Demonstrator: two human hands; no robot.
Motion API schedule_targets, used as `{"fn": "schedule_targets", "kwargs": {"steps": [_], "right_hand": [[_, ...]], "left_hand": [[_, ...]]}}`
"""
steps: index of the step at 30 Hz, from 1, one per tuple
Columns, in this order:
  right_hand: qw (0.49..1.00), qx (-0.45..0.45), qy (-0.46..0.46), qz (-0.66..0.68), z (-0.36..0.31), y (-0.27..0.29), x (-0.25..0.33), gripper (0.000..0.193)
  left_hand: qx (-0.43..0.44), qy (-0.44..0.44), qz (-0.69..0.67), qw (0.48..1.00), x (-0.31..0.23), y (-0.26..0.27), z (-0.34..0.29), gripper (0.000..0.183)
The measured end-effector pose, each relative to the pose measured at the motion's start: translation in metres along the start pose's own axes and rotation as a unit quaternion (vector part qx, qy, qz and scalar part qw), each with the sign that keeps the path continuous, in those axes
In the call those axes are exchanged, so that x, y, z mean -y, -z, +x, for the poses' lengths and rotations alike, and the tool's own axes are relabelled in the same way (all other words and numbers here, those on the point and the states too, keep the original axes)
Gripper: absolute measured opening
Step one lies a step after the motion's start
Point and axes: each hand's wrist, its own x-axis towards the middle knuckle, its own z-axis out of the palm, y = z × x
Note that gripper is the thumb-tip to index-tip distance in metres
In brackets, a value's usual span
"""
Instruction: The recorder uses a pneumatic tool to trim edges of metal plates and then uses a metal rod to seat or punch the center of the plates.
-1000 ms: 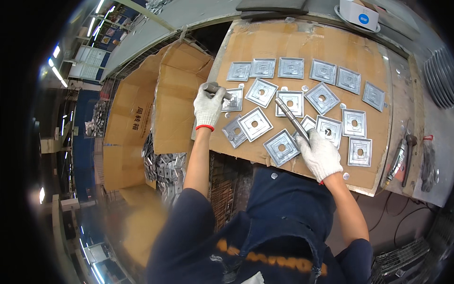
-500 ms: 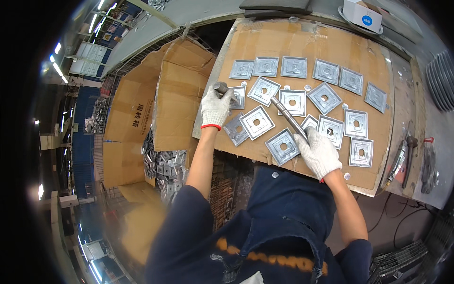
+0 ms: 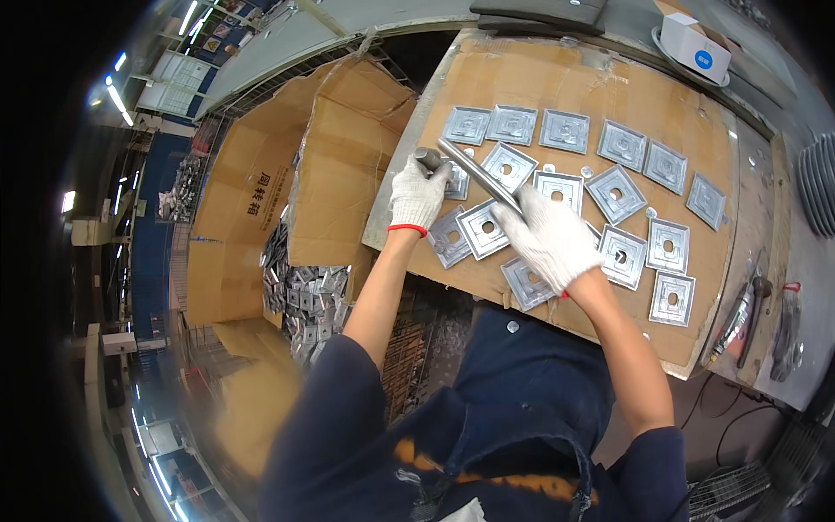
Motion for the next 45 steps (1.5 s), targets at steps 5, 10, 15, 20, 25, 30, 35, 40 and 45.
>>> {"fn": "schedule_targets", "kwargs": {"steps": [5,10,15,20,25,30,35,40,45], "right_hand": [[0.984,-0.125,0.123,0.029,0.023,0.006,0.068,0.049],[0.979,-0.073,0.153,-0.109,0.061,-0.023,0.061,0.045],[0.973,-0.021,0.129,-0.189,0.064,-0.023,0.027,0.047],[0.987,-0.083,0.118,-0.076,0.018,-0.007,0.031,0.048],[0.992,-0.057,0.009,-0.109,0.009,-0.046,-0.030,0.048],[0.992,-0.035,-0.009,-0.122,0.008,-0.053,-0.037,0.051],[0.994,-0.053,0.019,-0.097,0.035,-0.036,0.005,0.048],[0.985,-0.011,0.007,-0.170,0.085,-0.047,-0.017,0.052],[0.994,-0.015,-0.004,-0.105,0.039,-0.023,-0.011,0.053]], "left_hand": [[-0.024,-0.064,0.050,0.996,-0.010,0.001,-0.007,0.038],[-0.022,-0.047,0.066,0.996,-0.006,0.004,-0.004,0.034],[0.002,-0.040,0.053,0.998,-0.012,0.002,0.001,0.038],[0.003,-0.013,-0.030,0.999,0.003,0.007,0.006,0.035],[-0.014,0.010,-0.113,0.993,-0.043,0.030,-0.011,0.029],[-0.008,0.023,-0.123,0.992,-0.044,0.045,-0.018,0.033],[0.061,-0.026,-0.195,0.979,-0.026,0.036,-0.013,0.031],[0.028,-0.155,-0.160,0.974,-0.026,0.021,-0.007,0.030],[0.023,-0.081,-0.221,0.972,-0.018,0.032,0.004,0.030]]}}
